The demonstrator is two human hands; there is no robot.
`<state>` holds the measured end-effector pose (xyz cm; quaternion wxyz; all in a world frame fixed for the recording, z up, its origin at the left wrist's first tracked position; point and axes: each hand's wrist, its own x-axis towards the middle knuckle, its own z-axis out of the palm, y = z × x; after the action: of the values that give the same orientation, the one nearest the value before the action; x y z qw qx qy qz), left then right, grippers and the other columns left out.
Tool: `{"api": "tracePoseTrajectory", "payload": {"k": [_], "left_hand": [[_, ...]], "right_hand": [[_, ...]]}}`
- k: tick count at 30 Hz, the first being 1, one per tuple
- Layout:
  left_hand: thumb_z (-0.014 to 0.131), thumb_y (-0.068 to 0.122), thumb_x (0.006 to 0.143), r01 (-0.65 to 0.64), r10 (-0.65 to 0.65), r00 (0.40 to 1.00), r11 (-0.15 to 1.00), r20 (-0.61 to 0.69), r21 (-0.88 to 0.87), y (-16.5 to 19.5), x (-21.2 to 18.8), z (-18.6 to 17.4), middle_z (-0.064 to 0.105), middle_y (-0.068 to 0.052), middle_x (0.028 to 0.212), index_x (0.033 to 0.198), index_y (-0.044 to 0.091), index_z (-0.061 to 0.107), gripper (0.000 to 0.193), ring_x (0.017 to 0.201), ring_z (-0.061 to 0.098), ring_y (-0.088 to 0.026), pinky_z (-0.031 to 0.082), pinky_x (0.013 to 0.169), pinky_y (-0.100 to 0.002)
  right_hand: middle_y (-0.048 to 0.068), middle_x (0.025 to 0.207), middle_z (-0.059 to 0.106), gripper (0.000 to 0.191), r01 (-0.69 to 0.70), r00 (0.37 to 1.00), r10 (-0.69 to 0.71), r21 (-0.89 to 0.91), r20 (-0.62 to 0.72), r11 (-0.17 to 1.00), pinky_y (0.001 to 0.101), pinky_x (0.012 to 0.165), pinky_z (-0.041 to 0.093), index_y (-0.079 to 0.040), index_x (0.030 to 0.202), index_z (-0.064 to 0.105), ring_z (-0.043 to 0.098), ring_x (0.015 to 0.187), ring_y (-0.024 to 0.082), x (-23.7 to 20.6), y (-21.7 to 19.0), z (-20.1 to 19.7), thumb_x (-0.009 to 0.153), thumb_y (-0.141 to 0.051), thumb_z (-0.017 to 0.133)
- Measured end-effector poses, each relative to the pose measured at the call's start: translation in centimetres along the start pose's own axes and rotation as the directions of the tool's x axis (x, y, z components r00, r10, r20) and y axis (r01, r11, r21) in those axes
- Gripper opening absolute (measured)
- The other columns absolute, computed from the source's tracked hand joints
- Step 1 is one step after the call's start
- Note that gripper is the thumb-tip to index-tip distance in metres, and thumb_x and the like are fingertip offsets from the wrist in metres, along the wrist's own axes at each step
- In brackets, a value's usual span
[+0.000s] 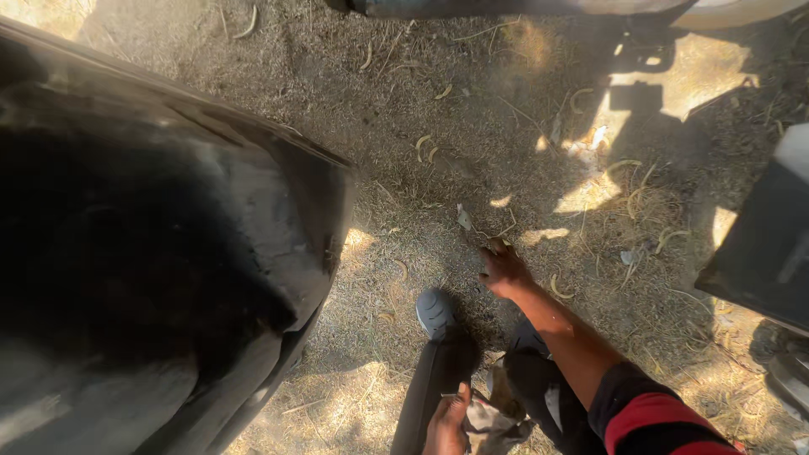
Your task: The person works beside a blue tractor, handling a red and silver hydraulic pump on a metal tray. They turn the pump over, wipe it with a rag, then reach into the tractor's frame and work the pump into the mounting area near the wheel, adjusting it by hand.
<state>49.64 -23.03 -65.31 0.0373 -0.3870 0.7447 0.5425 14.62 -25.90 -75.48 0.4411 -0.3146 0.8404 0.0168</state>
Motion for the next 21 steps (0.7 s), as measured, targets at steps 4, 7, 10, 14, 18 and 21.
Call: {"api": "tracePoseTrajectory", "payload": {"k": [4, 7, 10, 14, 18, 21], "left_hand": [[0.06, 0.032, 0.106, 0.09, -0.092, 0.994, 0.995, -0.056, -0.041, -3.7, 1.8, 4.8, 0.076, -0.012, 0.094, 0.126, 0.014, 0.075, 0.03, 0.085, 0.075, -0.019, 0.058, 0.076, -0.033], [0.059, 0.032, 0.106, 0.152, -0.154, 0.987, 0.987, -0.048, -0.044, -5.8, 4.2, 5.0, 0.076, -0.011, 0.093, 0.125, 0.014, 0.075, 0.03, 0.083, 0.074, -0.019, 0.058, 0.075, -0.033], [0.057, 0.031, 0.107, 0.185, -0.186, 0.982, 0.982, -0.028, -0.04, -5.9, 3.9, 3.7, 0.076, -0.011, 0.093, 0.124, 0.014, 0.075, 0.03, 0.082, 0.074, -0.019, 0.058, 0.074, -0.033], [0.056, 0.031, 0.107, 0.206, -0.207, 0.978, 0.978, -0.019, -0.037, -5.6, 4.0, 3.4, 0.076, -0.01, 0.092, 0.123, 0.013, 0.074, 0.03, 0.081, 0.074, -0.019, 0.058, 0.072, -0.033], [0.054, 0.031, 0.107, 0.195, -0.196, 0.981, 0.98, -0.013, -0.023, -4.5, 4.7, 4.2, 0.076, -0.01, 0.091, 0.121, 0.013, 0.074, 0.031, 0.08, 0.073, -0.019, 0.057, 0.071, -0.033], [0.053, 0.031, 0.107, 0.169, -0.169, 0.985, 0.985, -0.018, -0.022, -0.8, 3.1, 4.0, 0.076, -0.009, 0.09, 0.12, 0.013, 0.074, 0.031, 0.079, 0.073, -0.019, 0.057, 0.07, -0.033]], "right_hand": [[0.018, 0.165, 0.018, 0.083, 0.038, 0.999, -0.038, -0.031, -0.009, 0.999, 0.05, 0.112, 0.047, -0.026, 0.153, 0.041, 0.031, 0.147, 0.042, 6.4, -1.1, 2.7, 0.083, -0.035, 0.083], [0.016, 0.165, 0.009, 0.093, -0.092, 0.986, 0.103, -0.09, 0.133, 0.992, 0.0559, 0.111, 0.043, -0.031, 0.157, 0.033, 0.019, 0.15, 0.042, 10.8, -2.5, 2.8, 0.081, -0.033, 0.087], [0.013, 0.165, 0.017, 0.094, -0.107, 0.981, 0.125, -0.129, 0.147, 0.986, 0.0534, 0.11, 0.047, -0.025, 0.156, 0.035, 0.027, 0.147, 0.038, 12.4, -2.3, 3.0, 0.078, -0.023, 0.088], [0.017, 0.15, 0.042, 0.095, -0.06, 0.996, 0.065, -0.073, 0.065, 0.996, 0.0407, 0.098, 0.061, -0.007, 0.158, 0.037, 0.047, 0.139, 0.036, 12.3, -1.3, 3.4, 0.076, -0.015, 0.086], [0.012, 0.148, 0.051, 0.065, 0.112, 0.915, 0.141, 0.574, -0.377, 0.811, 0.0378, 0.105, 0.055, -0.009, 0.14, 0.062, 0.055, 0.129, 0.028, 9.2, -0.8, 1.2, 0.077, -0.003, 0.077], [0.013, 0.137, 0.067, 0.043, 0.317, 0.907, 0.058, 0.767, -0.417, 0.558, 0.0369, 0.104, 0.051, 0.0, 0.131, 0.071, 0.064, 0.123, 0.023, 3.5, -0.1, -3.1, 0.088, 0.0, 0.071]]}}
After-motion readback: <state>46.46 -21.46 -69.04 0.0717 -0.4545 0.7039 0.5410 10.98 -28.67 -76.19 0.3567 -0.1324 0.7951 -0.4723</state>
